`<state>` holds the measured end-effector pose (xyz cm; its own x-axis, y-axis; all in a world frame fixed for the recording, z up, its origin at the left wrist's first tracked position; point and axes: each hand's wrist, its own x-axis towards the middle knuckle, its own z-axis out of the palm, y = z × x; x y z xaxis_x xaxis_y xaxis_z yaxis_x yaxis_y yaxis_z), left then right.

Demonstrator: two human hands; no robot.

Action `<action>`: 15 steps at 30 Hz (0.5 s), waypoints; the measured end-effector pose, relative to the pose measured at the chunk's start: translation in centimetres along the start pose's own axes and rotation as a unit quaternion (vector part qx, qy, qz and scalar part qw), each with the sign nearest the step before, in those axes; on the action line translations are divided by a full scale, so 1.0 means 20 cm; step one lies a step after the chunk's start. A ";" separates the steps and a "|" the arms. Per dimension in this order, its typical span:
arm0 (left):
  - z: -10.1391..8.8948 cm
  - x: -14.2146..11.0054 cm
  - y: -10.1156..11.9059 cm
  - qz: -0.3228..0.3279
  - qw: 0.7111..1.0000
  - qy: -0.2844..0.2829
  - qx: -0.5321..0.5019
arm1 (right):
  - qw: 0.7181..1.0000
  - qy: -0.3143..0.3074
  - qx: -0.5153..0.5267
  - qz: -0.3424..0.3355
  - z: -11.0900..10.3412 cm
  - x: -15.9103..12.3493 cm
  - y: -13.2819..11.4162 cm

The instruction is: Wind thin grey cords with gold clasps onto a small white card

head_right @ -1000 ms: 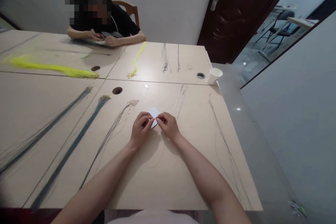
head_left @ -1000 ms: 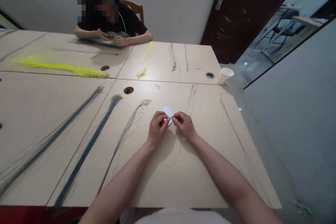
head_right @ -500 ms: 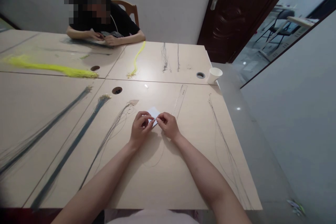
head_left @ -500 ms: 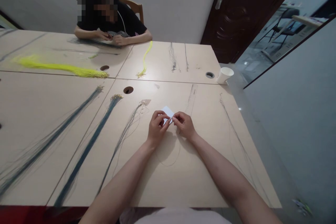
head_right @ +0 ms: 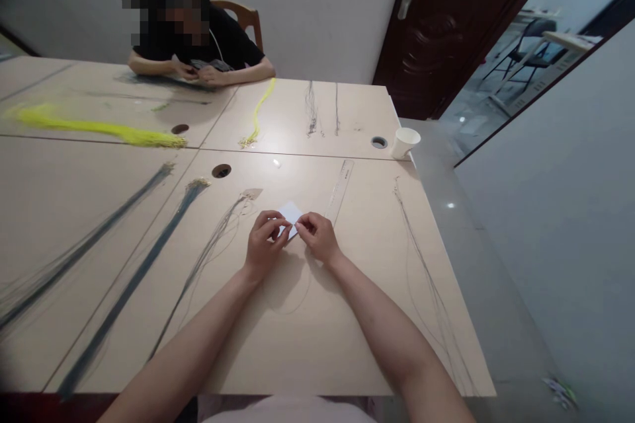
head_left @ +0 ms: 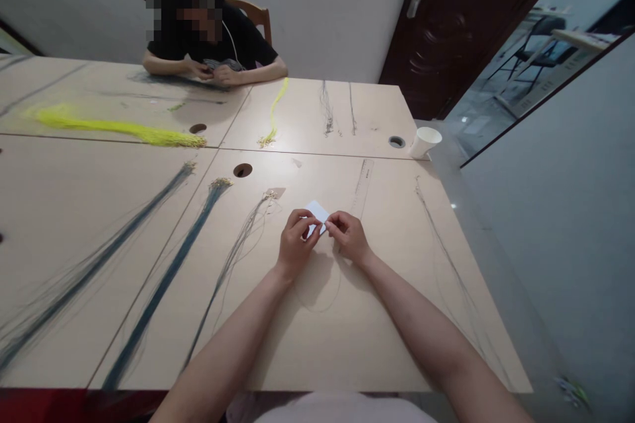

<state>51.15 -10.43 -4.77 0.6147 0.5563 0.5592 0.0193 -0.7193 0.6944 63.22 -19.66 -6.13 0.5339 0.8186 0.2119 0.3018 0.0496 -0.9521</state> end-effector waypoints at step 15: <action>0.01 -0.01 -0.01 0.006 1.000 -0.009 0.006 | 1.000 -0.019 -0.010 -0.002 0.00 -0.01 -0.02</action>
<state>51.23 -10.50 -5.04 0.6293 0.5400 0.5590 0.0215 -0.7310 0.6820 63.10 -19.81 -5.72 0.5021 0.8398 0.2063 0.3202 0.0411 -0.9465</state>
